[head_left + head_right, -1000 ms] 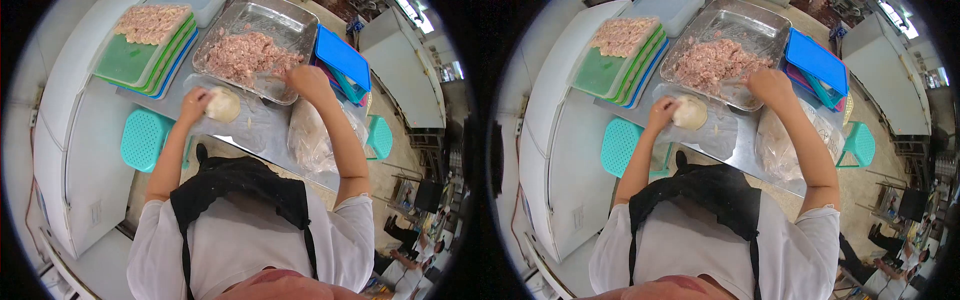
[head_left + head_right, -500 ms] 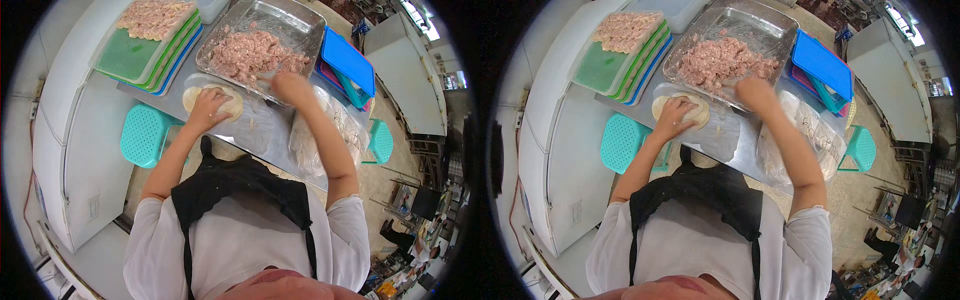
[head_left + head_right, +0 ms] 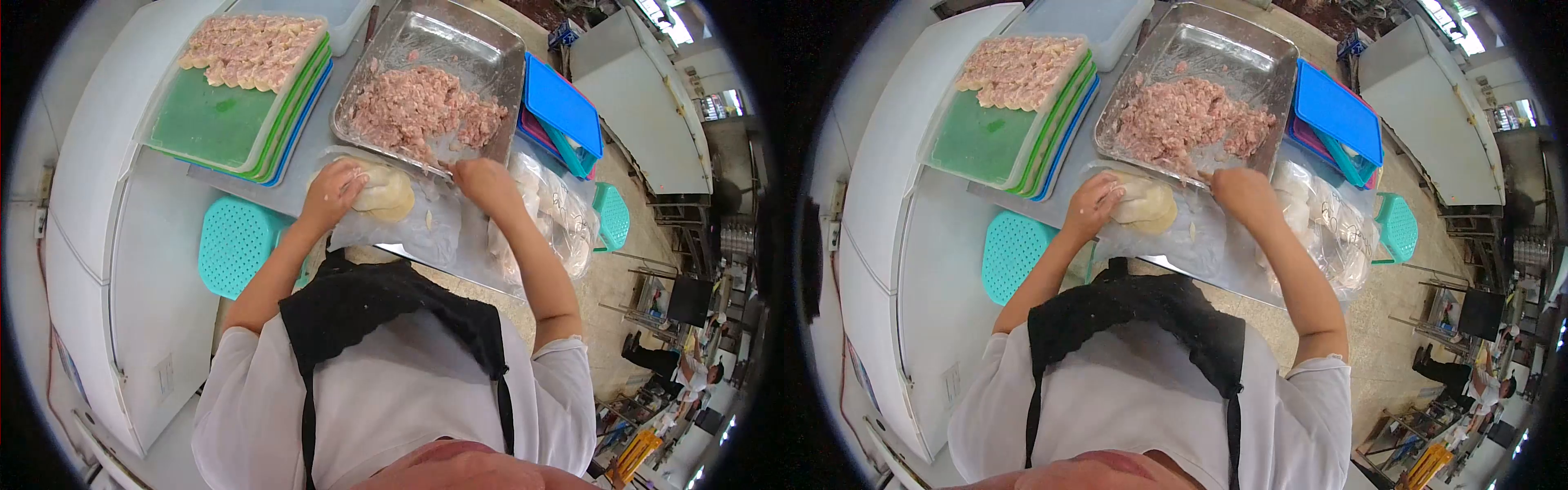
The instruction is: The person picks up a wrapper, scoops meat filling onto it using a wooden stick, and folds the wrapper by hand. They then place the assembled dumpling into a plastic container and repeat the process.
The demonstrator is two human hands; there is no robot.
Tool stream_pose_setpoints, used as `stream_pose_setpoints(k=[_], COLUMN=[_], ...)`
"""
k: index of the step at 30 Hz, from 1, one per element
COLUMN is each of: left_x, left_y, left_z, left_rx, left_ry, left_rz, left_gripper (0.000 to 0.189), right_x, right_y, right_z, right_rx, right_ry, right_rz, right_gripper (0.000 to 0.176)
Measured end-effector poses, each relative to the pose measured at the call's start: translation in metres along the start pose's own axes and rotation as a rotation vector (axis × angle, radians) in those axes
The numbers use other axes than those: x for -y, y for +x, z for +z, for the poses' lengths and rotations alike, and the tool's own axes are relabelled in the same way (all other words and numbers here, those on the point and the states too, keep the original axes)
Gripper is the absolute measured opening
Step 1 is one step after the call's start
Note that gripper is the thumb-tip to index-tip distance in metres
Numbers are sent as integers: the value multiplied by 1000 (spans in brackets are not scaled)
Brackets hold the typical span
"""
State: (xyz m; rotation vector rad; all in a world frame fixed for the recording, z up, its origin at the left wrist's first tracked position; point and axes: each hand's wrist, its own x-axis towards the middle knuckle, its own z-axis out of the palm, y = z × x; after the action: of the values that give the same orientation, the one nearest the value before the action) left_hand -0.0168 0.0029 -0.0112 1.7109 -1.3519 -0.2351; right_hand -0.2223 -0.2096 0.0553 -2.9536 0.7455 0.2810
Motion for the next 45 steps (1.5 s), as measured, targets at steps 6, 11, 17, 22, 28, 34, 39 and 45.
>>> stream_pose_setpoints(k=[6, 11, 17, 22, 28, 34, 39, 45], left_x=[31, 62, 26, -5, 5, 1, 6, 12], left_y=[-20, -27, -16, 7, 19, 22, 20, 25], left_z=[-45, -40, -57, -55, -10, -19, -23, -36], left_rx=[135, 229, 146, -21, 145, 195, 152, 166], left_ry=[204, 169, 27, 3, 27, -152, -730, -352], left_rz=[234, 199, -71, -151, 195, -66, -518, -311], left_gripper=[24, 26, 19, 18, 20, 25, 31, 35], right_x=[10, 31, 56, 38, 62, 53, 28, 43], right_y=[8, 52, 47, 77, 100, 67, 63, 60], right_z=[-11, -26, -19, -49, -17, -7, -23, 5], right_rx=[-153, -184, -187, -249, -220, -107, -103, -133], right_ry=[326, -21, -4, -81, -155, 296, 462, 250], right_rz=[15, -91, -186, -116, -228, -151, -106, -133], right_gripper=[38, 28, 19, 19, 17, 22, 32, 33])
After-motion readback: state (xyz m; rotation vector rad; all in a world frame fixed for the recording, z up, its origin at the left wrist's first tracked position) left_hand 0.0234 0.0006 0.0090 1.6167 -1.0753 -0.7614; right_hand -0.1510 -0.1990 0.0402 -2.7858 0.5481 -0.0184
